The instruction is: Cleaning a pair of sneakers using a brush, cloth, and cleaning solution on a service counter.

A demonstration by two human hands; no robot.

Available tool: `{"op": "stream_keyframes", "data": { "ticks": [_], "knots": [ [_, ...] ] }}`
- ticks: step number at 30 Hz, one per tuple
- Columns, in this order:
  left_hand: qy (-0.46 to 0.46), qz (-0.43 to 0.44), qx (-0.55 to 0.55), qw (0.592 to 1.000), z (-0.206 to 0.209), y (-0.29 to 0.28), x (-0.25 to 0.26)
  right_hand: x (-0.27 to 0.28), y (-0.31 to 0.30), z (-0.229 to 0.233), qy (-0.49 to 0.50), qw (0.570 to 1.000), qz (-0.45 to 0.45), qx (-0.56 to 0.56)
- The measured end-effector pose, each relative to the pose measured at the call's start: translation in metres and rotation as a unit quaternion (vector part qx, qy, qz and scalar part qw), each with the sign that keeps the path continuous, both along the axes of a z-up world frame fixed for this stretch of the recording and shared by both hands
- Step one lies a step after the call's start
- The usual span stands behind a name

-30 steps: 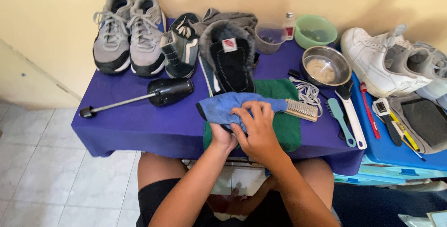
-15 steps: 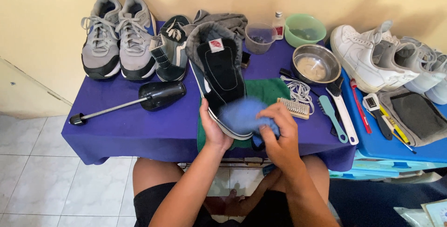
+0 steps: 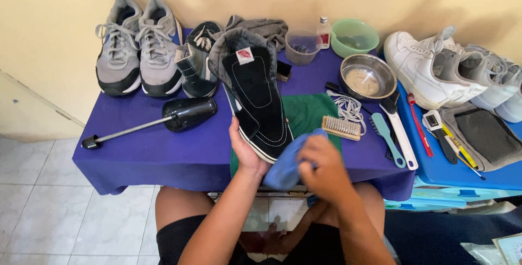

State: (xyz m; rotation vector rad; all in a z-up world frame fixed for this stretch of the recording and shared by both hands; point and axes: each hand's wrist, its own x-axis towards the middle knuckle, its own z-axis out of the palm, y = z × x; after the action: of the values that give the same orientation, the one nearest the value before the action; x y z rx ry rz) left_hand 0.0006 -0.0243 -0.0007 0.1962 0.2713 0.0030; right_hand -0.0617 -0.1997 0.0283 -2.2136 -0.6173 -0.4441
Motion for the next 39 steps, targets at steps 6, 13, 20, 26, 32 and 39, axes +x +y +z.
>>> {"op": "stream_keyframes", "data": {
  "ticks": [6,13,20,26,32,39],
  "knots": [
    [-0.015,-0.043,0.003,0.999,-0.005,0.005,0.001,0.014,-0.048,-0.01,-0.043,0.955,-0.132,0.261],
    [0.02,-0.053,0.047,0.997,-0.035,0.014,0.012,0.005,0.044,0.024,-0.074,0.986,0.024,0.146],
    [0.059,-0.056,-0.028,0.996,-0.032,0.022,0.014,-0.028,0.044,-0.008,-0.104,0.981,0.132,-0.1],
    [-0.004,-0.031,0.023,0.999,-0.025,0.012,0.015,-0.021,0.006,-0.005,0.055,0.97,0.145,0.186],
    [-0.014,-0.062,0.051,0.997,-0.029,0.014,0.01,0.036,0.007,-0.036,0.012,0.839,-0.195,0.508],
    [-0.044,-0.108,0.098,0.988,-0.036,0.011,0.011,0.065,0.073,0.056,-0.114,0.993,-0.009,0.004]
  ]
}}
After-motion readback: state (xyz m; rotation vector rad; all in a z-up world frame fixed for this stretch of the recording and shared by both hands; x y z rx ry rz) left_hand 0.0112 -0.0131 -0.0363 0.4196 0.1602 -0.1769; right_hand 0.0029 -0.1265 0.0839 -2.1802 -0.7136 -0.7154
